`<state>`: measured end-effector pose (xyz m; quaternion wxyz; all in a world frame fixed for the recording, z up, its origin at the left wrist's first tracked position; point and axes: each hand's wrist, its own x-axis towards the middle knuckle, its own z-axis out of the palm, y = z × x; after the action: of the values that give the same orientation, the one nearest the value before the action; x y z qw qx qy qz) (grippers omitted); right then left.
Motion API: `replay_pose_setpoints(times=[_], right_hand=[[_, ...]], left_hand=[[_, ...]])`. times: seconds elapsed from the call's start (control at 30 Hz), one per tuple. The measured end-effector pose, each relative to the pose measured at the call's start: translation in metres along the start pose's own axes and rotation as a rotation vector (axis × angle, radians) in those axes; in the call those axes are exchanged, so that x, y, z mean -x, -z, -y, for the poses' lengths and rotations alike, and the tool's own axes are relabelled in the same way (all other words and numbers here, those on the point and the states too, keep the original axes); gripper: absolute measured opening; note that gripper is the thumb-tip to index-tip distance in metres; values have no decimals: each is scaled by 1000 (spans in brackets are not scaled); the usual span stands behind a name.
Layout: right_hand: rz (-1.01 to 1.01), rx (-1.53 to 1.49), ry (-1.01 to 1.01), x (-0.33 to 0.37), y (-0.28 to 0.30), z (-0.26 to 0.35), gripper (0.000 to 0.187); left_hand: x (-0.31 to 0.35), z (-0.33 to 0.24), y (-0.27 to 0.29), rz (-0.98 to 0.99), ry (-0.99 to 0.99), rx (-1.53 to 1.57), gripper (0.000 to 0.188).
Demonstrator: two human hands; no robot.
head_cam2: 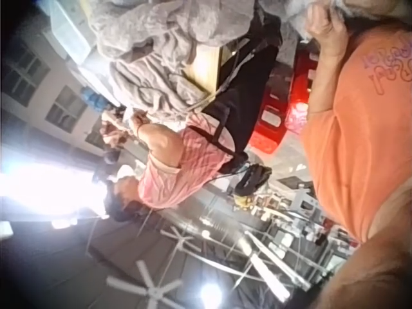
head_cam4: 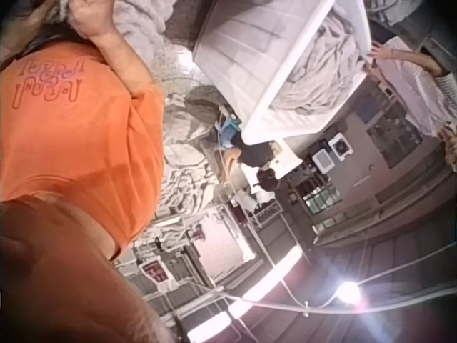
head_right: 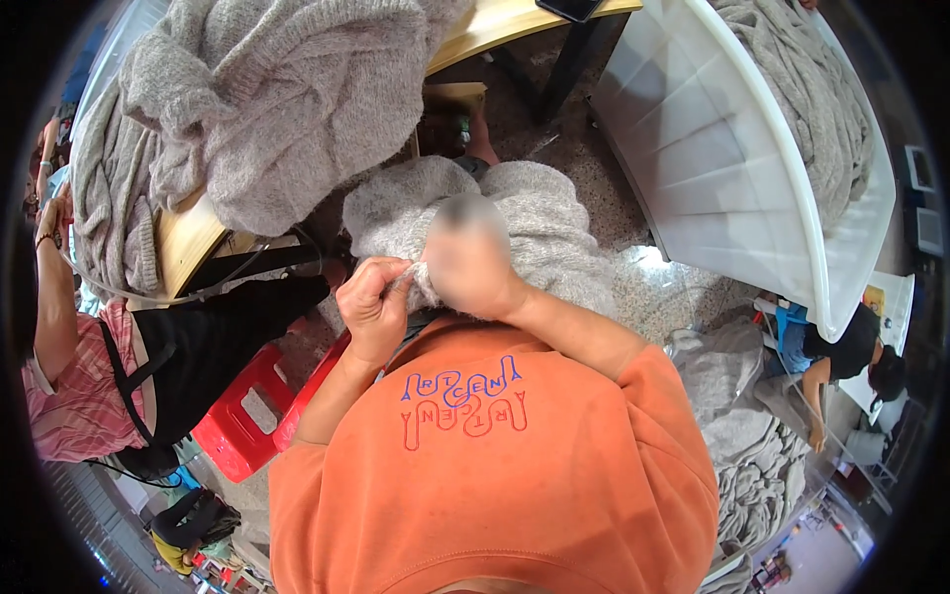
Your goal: Inspecting and sorting grey fabric garments at a production table.
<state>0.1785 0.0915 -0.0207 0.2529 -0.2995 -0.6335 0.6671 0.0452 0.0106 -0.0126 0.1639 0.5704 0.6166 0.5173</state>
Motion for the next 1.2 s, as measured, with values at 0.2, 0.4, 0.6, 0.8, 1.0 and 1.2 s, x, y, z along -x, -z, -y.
replay_pose_setpoints(times=[0.2, 0.4, 0.6, 0.8, 1.0, 1.2], right_hand=[[-93, 162, 287, 5, -5, 0, 10], [-128, 229, 427, 2, -7, 3, 13], [-153, 325, 537, 8, -9, 12, 19], [-166, 432, 681, 9, -6, 13, 24], [-111, 409, 631, 0, -11, 13, 26], [-39, 248, 409, -2, -2, 23, 27]], left_hand=[[1, -2, -2, -68, -51, 12, 12], [2, -8, -5, -122, -170, -122, 13], [3, -13, -2, -153, -333, -210, 22], [4, -15, -1, -113, -271, -169, 20], [4, -14, -3, -189, -314, -255, 19], [9, -15, 2, -157, -332, -289, 16]])
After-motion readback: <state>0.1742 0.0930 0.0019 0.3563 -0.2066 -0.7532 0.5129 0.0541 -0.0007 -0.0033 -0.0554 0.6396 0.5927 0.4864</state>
